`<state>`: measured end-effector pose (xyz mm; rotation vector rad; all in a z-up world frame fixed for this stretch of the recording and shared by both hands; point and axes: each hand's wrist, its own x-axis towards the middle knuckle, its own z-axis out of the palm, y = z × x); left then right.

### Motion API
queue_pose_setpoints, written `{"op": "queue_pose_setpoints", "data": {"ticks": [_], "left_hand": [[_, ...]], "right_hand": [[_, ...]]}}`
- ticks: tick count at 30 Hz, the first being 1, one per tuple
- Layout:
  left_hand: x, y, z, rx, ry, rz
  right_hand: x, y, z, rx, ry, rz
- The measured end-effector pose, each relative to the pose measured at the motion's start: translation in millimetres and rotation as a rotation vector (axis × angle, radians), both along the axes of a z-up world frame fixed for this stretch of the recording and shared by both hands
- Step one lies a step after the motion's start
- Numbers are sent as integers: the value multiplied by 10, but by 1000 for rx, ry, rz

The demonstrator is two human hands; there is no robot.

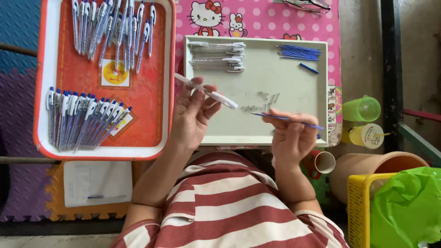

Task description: The person assembles pens by inserting ink cartridges and small metal components into pen barrels by hand.

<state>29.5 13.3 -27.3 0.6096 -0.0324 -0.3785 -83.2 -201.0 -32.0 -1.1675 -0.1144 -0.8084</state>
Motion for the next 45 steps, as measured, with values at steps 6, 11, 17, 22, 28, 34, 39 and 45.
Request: {"op": "queue_pose_setpoints", "data": {"ticks": [6,11,17,22,28,34,39,45], "left_hand": [[-115,4,-120,-71,59,-22],[-185,-40,-13,-100,38,-20],[-381,-135,60,-8,-102,35],[-463,-62,259,196,-412,-19],[2,481,245,318,-550,-376],[35,282,318,506,-647,-574],[16,174,411,501,-412,-735],[-35,110,388,223,-315,-665]], "right_hand": [[119,338,169,-153,-94,5],[134,288,87,-180,-94,7],[183,212,-22,-9,-9,109],[247,36,-34,313,83,348],[273,-269,376,186,154,443],[429,25,959,-371,252,365],[447,16,931,-478,296,281],[594,136,833,-623,186,308]]}}
